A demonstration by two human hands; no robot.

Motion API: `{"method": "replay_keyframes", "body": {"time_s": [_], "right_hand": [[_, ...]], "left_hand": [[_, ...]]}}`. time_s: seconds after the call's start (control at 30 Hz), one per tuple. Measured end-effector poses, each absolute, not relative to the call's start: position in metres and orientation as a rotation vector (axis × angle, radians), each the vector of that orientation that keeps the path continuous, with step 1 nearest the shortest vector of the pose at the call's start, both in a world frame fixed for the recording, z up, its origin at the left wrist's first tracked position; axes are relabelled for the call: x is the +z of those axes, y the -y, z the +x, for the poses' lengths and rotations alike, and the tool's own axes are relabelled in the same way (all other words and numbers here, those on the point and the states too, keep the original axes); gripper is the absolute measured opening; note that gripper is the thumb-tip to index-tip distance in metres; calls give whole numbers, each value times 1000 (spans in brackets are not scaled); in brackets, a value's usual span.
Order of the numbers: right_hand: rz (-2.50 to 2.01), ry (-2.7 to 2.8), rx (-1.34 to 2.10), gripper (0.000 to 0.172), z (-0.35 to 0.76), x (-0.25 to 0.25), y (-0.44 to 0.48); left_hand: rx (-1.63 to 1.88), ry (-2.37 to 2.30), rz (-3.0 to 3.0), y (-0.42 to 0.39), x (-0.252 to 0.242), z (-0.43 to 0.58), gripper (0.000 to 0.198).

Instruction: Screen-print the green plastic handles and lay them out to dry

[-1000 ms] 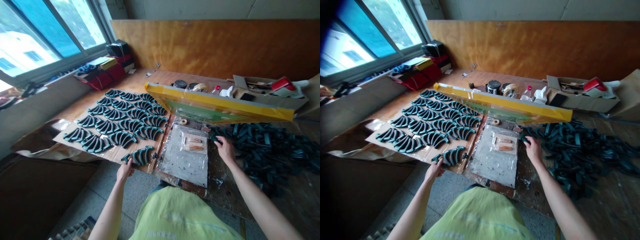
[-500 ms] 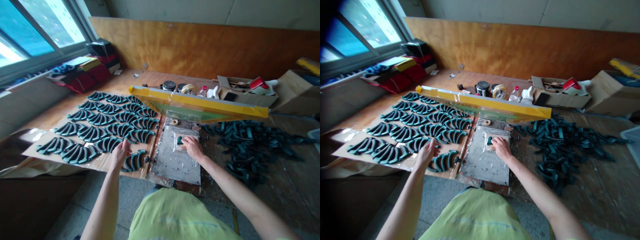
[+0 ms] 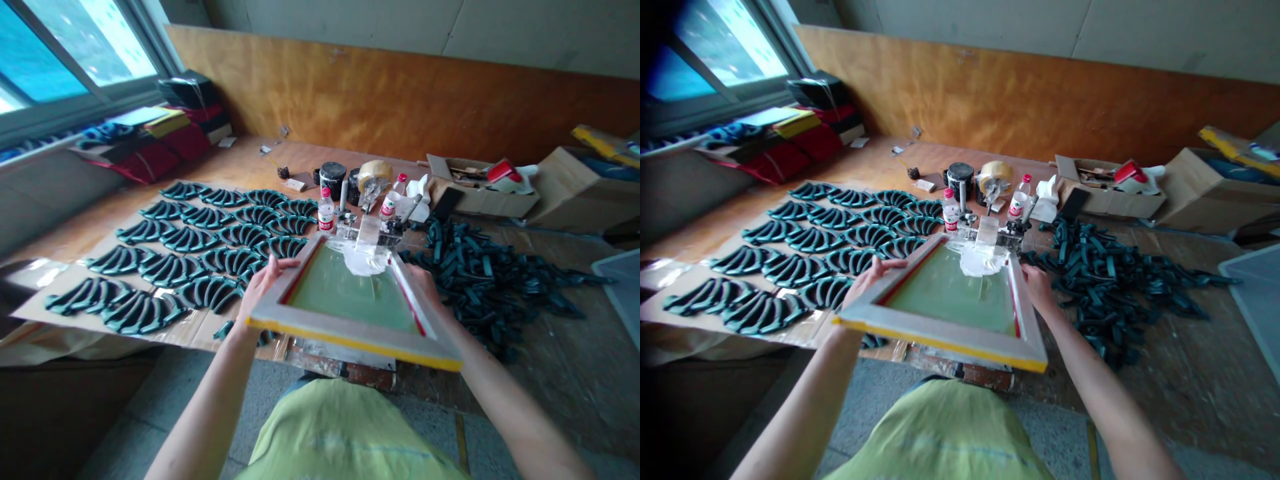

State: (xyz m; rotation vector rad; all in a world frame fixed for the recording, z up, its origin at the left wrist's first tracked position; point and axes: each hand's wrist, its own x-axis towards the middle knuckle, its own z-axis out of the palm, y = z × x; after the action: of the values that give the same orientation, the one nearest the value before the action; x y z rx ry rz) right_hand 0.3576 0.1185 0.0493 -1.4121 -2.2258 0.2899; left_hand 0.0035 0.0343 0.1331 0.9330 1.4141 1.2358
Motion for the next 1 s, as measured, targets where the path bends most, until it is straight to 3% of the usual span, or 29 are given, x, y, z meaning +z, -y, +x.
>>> {"method": "replay_keyframes", "body": {"time_s": [0.1,0.17,0.23,0.33,0.5,0.7,0.83,1.0], "right_hand": [[-1480,2058,217,34,352,67,-145],[-1428,2103,175,46,329,75,-161],[-1407,2245,148,53,302,81,-174],[-1529,2450,199,32,274,83,-180],[-1520,2641,190,8,273,69,-145],[-1018,2885,302,23,297,78,-110],[-1166,2796,300,15,295,84,-119],[-1124,2642,80,36,287,47,-87]], "left_hand": [[999,-1446,825,-4,87,-4,77],[961,-1465,795,5,57,-2,92],[949,-1523,808,6,33,2,94],[942,-1575,825,4,13,5,86],[954,-1564,786,4,5,2,78],[995,-1543,773,6,4,3,74],[989,-1565,778,6,10,5,76],[980,-1542,752,7,18,7,78]]}}
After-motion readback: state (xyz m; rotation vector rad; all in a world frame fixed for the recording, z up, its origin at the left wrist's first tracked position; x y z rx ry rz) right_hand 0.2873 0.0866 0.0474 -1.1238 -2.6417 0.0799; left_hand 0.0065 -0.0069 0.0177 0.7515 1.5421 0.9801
